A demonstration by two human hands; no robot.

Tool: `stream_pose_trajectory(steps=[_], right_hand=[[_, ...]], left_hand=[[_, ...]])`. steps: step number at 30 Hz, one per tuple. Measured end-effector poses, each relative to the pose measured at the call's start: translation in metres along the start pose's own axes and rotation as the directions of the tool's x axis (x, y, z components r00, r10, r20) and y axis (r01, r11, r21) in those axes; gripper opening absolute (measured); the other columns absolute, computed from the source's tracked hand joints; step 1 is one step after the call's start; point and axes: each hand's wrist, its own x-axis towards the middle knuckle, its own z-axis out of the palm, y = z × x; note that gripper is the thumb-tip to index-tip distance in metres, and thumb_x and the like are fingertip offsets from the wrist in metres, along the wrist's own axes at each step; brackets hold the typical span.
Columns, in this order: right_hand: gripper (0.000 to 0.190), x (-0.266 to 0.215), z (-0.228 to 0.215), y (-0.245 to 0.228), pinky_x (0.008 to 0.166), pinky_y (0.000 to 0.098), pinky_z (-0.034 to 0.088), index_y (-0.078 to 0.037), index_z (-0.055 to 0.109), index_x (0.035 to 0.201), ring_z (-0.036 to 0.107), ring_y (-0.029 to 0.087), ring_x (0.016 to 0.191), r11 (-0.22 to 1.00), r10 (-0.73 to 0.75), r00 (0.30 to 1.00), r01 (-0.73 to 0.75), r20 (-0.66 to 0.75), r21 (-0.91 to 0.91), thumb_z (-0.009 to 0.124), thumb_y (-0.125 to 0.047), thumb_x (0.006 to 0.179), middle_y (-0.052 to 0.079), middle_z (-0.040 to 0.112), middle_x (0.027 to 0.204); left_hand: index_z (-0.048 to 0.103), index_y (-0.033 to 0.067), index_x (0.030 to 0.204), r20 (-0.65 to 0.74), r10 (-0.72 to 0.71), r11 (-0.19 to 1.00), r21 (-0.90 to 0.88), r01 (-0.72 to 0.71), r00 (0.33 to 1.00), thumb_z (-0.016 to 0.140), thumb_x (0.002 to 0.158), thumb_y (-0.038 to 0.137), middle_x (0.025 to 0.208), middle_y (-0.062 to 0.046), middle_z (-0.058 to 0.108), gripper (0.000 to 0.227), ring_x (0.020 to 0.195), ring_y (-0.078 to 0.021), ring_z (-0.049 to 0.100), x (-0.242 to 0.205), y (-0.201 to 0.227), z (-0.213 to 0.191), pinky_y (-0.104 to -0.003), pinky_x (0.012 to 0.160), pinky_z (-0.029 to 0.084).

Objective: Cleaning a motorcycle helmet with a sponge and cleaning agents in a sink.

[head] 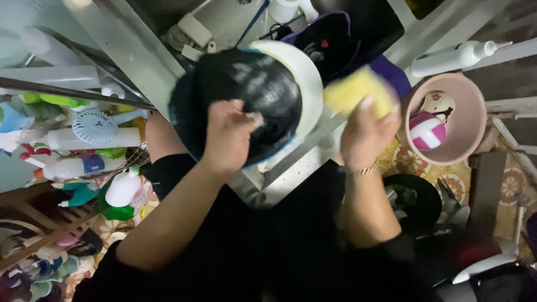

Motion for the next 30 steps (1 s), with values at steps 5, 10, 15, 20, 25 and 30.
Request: stream_pose_trajectory(steps=[5,10,15,20,25,30], right_hand=[[0.049,0.069,0.008,0.054,0.11,0.0411,0.059,-0.004,0.048,0.147,0.063,0.025,0.13,0.886,0.061,0.998,-0.049,0.012,-0.461,0.068,-0.003,0.103,0.014,0.058,0.144],[0.053,0.089,0.02,0.154,0.09,0.0393,0.056,-0.008,0.047,0.146,0.064,0.024,0.107,0.824,0.495,0.857,-0.411,0.145,-0.389,0.071,-0.014,0.099,0.013,0.065,0.131],[0.035,0.099,0.01,0.223,0.097,0.0376,0.056,-0.007,0.071,0.125,0.074,0.03,0.11,0.449,0.614,0.757,-0.101,0.224,-0.888,0.064,-0.033,0.102,0.019,0.076,0.122],[0.036,0.117,0.015,0.246,0.098,0.038,0.055,-0.006,0.071,0.126,0.072,0.029,0.111,0.587,0.633,0.736,-0.255,0.24,-0.768,0.064,-0.031,0.101,0.018,0.074,0.124],[0.036,0.11,0.029,0.259,0.099,0.0385,0.054,-0.005,0.07,0.128,0.071,0.029,0.112,0.687,0.656,0.704,-0.407,0.272,-0.602,0.063,-0.029,0.101,0.018,0.072,0.126],[0.037,0.094,0.04,0.268,0.1,0.0389,0.054,-0.004,0.07,0.129,0.069,0.028,0.113,0.729,0.676,0.665,-0.541,0.316,-0.42,0.063,-0.026,0.101,0.018,0.071,0.128]], left_hand=[[0.052,0.0041,0.099,-0.19,0.127,0.971,0.225,-0.083,0.974,0.074,0.088,-0.007,0.093,-0.003,0.049,0.027,0.08,-0.0102,0.052,0.023,0.011,-0.019,-0.029,0.075,0.044],[0.048,0.0009,0.091,-0.281,0.107,0.972,0.232,-0.04,0.954,0.073,0.095,-0.009,0.081,-0.003,0.04,0.027,0.064,-0.0139,0.038,0.037,0.022,-0.022,-0.033,0.062,0.032],[0.037,-0.0065,0.081,-0.207,0.315,0.77,0.626,-0.122,0.926,0.078,0.101,-0.005,0.071,-0.004,0.033,0.046,0.065,-0.0151,0.035,0.031,0.024,-0.038,-0.033,0.069,0.037],[0.05,-0.0034,0.119,-0.295,0.333,0.863,0.479,-0.163,0.896,0.079,0.09,-0.001,0.111,-0.006,0.058,0.041,0.108,-0.0189,0.057,0.043,0.034,-0.02,-0.036,0.1,0.047],[0.051,-0.0012,0.126,-0.316,0.283,0.907,0.396,-0.145,0.906,0.078,0.087,0.004,0.125,-0.006,0.062,0.048,0.122,-0.0185,0.059,0.047,0.045,-0.007,-0.033,0.109,0.044],[0.071,-0.0042,0.112,-0.376,0.094,0.908,0.412,0.075,0.922,0.081,0.088,0.008,0.113,-0.008,0.073,0.029,0.102,-0.018,0.069,0.043,0.039,-0.014,-0.033,0.094,0.054]])
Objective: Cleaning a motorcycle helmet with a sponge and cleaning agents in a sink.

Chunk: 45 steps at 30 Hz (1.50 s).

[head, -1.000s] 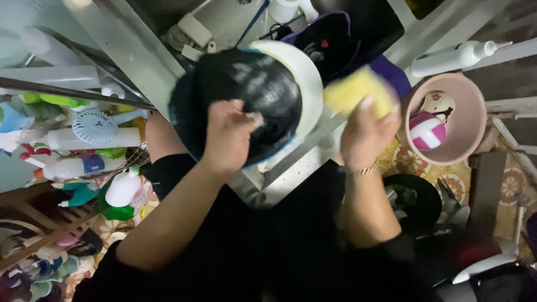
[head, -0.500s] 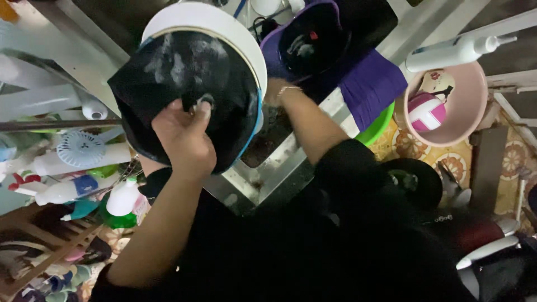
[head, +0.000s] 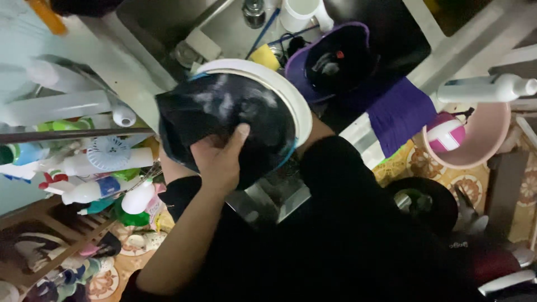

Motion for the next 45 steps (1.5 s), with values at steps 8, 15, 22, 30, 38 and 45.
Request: stream_pose_trajectory(steps=[8,15,22,30,38,45], right_hand=[[0.038,-0.07,0.01,0.012,0.102,0.0395,0.052,-0.003,0.069,0.132,0.066,0.028,0.114,0.943,0.013,0.995,-0.046,0.101,0.329,0.062,-0.023,0.1,0.018,0.068,0.131],[0.038,-0.114,0.013,0.005,0.103,0.0402,0.051,-0.003,0.069,0.131,0.064,0.028,0.114,0.969,-0.085,0.986,0.048,0.146,0.243,0.064,-0.02,0.097,0.017,0.067,0.131],[0.039,-0.124,0.024,-0.013,0.103,0.0411,0.051,-0.003,0.07,0.127,0.065,0.028,0.112,0.924,-0.23,0.938,0.295,0.261,-0.245,0.07,-0.019,0.092,0.017,0.069,0.129],[0.051,-0.217,-0.029,-0.123,0.098,0.039,0.052,-0.003,0.062,0.135,0.067,0.026,0.112,0.674,0.004,0.994,0.076,0.107,-0.735,0.066,-0.005,0.084,0.017,0.07,0.127],[0.036,-0.298,0.001,-0.159,0.096,0.033,0.054,-0.003,0.057,0.142,0.064,0.02,0.108,0.552,-0.746,0.621,0.372,-0.242,-0.747,0.066,-0.005,0.108,0.012,0.067,0.123],[0.036,-0.254,0.039,-0.153,0.08,0.0363,0.054,-0.006,0.07,0.135,0.065,0.026,0.086,0.483,-0.702,0.671,0.202,-0.239,-0.852,0.071,-0.013,0.099,0.014,0.063,0.092]], left_hand=[[0.074,-0.003,0.111,0.095,0.13,0.974,0.175,-0.145,0.987,0.082,0.091,0.011,0.112,-0.008,0.077,0.025,0.099,-0.0189,0.073,-0.003,-0.004,-0.007,-0.032,0.091,0.057],[0.061,-0.0009,0.126,0.401,0.244,0.946,-0.298,-0.126,0.883,0.077,0.093,0.004,0.125,-0.007,0.067,0.037,0.115,-0.0176,0.066,-0.008,0.004,-0.005,-0.035,0.103,0.053],[0.064,-0.0031,0.129,0.317,0.218,0.869,-0.494,-0.036,0.923,0.074,0.098,0.007,0.129,-0.008,0.068,0.034,0.117,-0.0197,0.065,0.007,-0.015,-0.01,-0.037,0.107,0.05],[0.064,-0.0023,0.126,0.328,-0.045,0.717,-0.647,0.259,0.944,0.072,0.092,0.009,0.125,-0.009,0.07,0.037,0.116,-0.0189,0.066,0.001,-0.013,0.013,-0.035,0.107,0.049],[0.06,0.0026,0.126,0.393,0.007,0.945,-0.303,0.123,0.92,0.067,0.092,0.007,0.121,-0.007,0.068,0.035,0.106,-0.0159,0.065,-0.013,-0.11,0.065,-0.033,0.095,0.051],[0.065,-0.0068,0.127,0.398,-0.105,0.993,-0.003,0.116,0.911,0.059,0.09,-0.003,0.103,-0.013,0.062,0.037,0.087,-0.0213,0.055,-0.001,-0.131,0.058,-0.034,0.076,0.047]])
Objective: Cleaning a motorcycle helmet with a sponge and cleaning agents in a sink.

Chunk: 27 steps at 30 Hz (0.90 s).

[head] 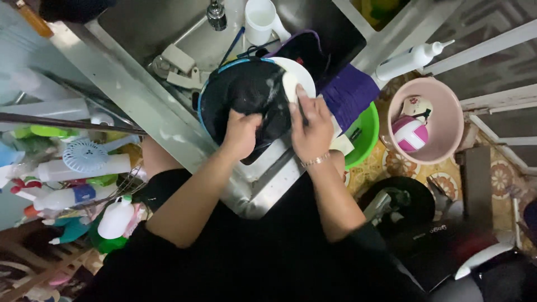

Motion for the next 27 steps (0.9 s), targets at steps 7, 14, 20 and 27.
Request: stream_pose_trajectory(steps=[7,14,20,27], right_hand=[[0.015,0.014,0.026,-0.01,0.081,0.0413,0.059,-0.019,0.068,0.115,0.07,0.03,0.097,0.928,-0.354,0.935,0.356,0.041,-0.111,0.063,-0.016,0.101,0.01,0.07,0.108],[0.024,0.018,0.032,-0.011,0.058,0.0426,0.053,-0.014,0.073,0.123,0.067,0.03,0.073,0.922,-0.226,0.97,0.242,0.086,-0.302,0.069,-0.02,0.1,0.009,0.065,0.09],[0.022,0.034,0.017,-0.05,0.053,0.0413,0.051,-0.017,0.078,0.113,0.065,0.028,0.063,0.923,-0.346,0.92,0.369,0.187,-0.107,0.075,-0.027,0.093,0.007,0.062,0.078],[0.014,0.02,0.026,-0.032,0.064,0.0361,0.055,-0.016,0.075,0.109,0.07,0.026,0.075,0.923,-0.385,0.921,0.384,0.067,0.018,0.076,-0.018,0.095,0.007,0.069,0.09]], left_hand=[[0.058,-0.0014,0.129,0.085,0.147,0.927,-0.359,-0.107,0.986,0.054,0.085,-0.002,0.117,-0.006,0.067,0.044,0.105,-0.0169,0.063,-0.021,0.023,0.013,-0.032,0.091,0.051],[0.062,-0.0053,0.119,0.078,0.168,0.945,-0.297,-0.138,0.983,0.053,0.093,-0.006,0.11,-0.011,0.062,0.028,0.097,-0.0196,0.059,-0.011,-0.025,-0.006,-0.036,0.087,0.046],[0.054,-0.0015,0.102,0.126,0.196,0.919,-0.371,-0.138,0.972,0.057,0.104,-0.007,0.093,-0.009,0.055,0.007,0.085,-0.0178,0.052,0.011,-0.118,-0.038,-0.037,0.081,0.044],[0.048,0.011,0.119,0.062,0.101,0.722,-0.691,-0.03,0.993,0.062,0.093,0.001,0.112,-0.001,0.062,0.031,0.107,-0.0153,0.062,-0.009,-0.063,-0.024,-0.033,0.094,0.05]])
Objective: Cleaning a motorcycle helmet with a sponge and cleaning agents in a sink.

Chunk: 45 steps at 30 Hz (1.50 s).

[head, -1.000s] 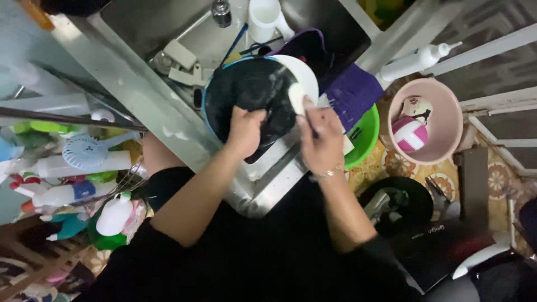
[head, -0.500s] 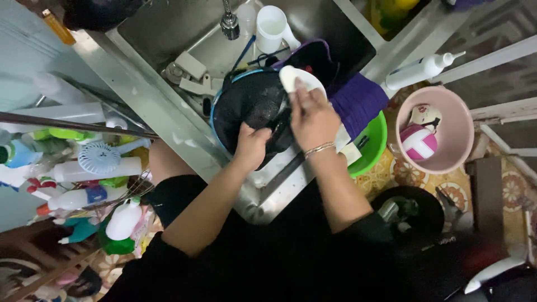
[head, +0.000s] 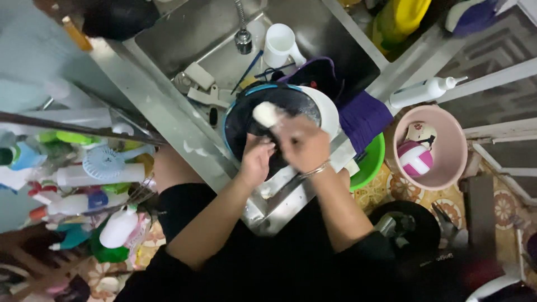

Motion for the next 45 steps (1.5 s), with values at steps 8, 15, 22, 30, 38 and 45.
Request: stream_pose_trajectory(steps=[8,15,22,30,38,45], right_hand=[[0.061,0.003,-0.029,0.09,0.082,0.0366,0.057,0.002,0.067,0.113,0.07,0.026,0.092,0.809,0.587,0.806,-0.587,0.075,-0.032,0.096,-0.034,0.074,0.014,0.073,0.102],[0.035,-0.013,-0.041,0.095,0.049,0.0255,0.044,-0.003,0.062,0.118,0.057,0.008,0.059,0.408,0.673,0.563,-0.823,0.48,0.395,0.07,-0.03,0.097,0.0,0.066,0.084],[0.024,-0.074,-0.056,0.01,0.038,0.0256,0.043,-0.005,0.063,0.112,0.055,0.011,0.047,0.08,0.831,0.338,-0.859,0.442,0.506,0.069,-0.019,0.094,0.001,0.065,0.071],[0.035,-0.135,-0.045,-0.056,0.041,0.031,0.044,-0.004,0.057,0.114,0.054,0.015,0.047,-0.122,0.629,0.355,-0.833,0.692,0.539,0.077,-0.013,0.087,0.004,0.06,0.069],[0.037,-0.091,-0.099,0.014,0.074,0.0302,0.049,-0.007,0.049,0.139,0.056,0.014,0.083,0.625,0.559,0.804,-0.569,0.202,0.535,0.063,-0.017,0.106,0.005,0.066,0.106],[0.018,-0.033,-0.091,0.006,0.077,0.0354,0.058,-0.004,0.068,0.116,0.073,0.03,0.093,0.999,0.028,0.991,-0.022,0.134,-0.047,0.075,-0.008,0.099,0.014,0.073,0.107]], left_hand=[[0.058,0.0003,0.129,0.011,0.088,0.889,0.45,-0.083,0.996,0.074,0.094,0.009,0.122,-0.008,0.069,0.039,0.109,-0.0152,0.064,-0.015,0.046,0.105,-0.032,0.099,0.051],[0.057,-0.0026,0.129,0.081,-0.008,0.914,0.404,-0.026,0.997,0.072,0.095,0.002,0.123,-0.013,0.071,0.037,0.107,-0.0182,0.07,-0.014,0.067,0.139,-0.035,0.096,0.057],[0.069,-0.0022,0.118,0.069,0.03,0.774,0.629,-0.067,0.997,0.072,0.097,0.011,0.113,-0.013,0.076,0.025,0.101,-0.0178,0.071,-0.053,0.12,0.212,-0.033,0.091,0.058],[0.07,0.0011,0.11,0.061,0.049,0.182,0.981,-0.069,0.997,0.086,0.081,0.029,0.11,-0.019,0.074,0.043,0.106,-0.0357,0.071,-0.059,0.097,0.166,-0.044,0.096,0.054],[0.043,-0.0052,0.141,0.106,-0.043,0.105,0.989,-0.101,0.993,0.092,0.069,0.021,0.135,-0.029,0.058,0.091,0.129,-0.0417,0.056,-0.065,0.094,0.155,-0.043,0.108,0.044],[0.048,-0.0013,0.146,0.022,-0.231,0.595,0.794,0.124,0.973,0.08,0.069,0.004,0.139,-0.016,0.063,0.084,0.13,-0.0291,0.059,-0.059,0.098,0.156,-0.037,0.113,0.045]])
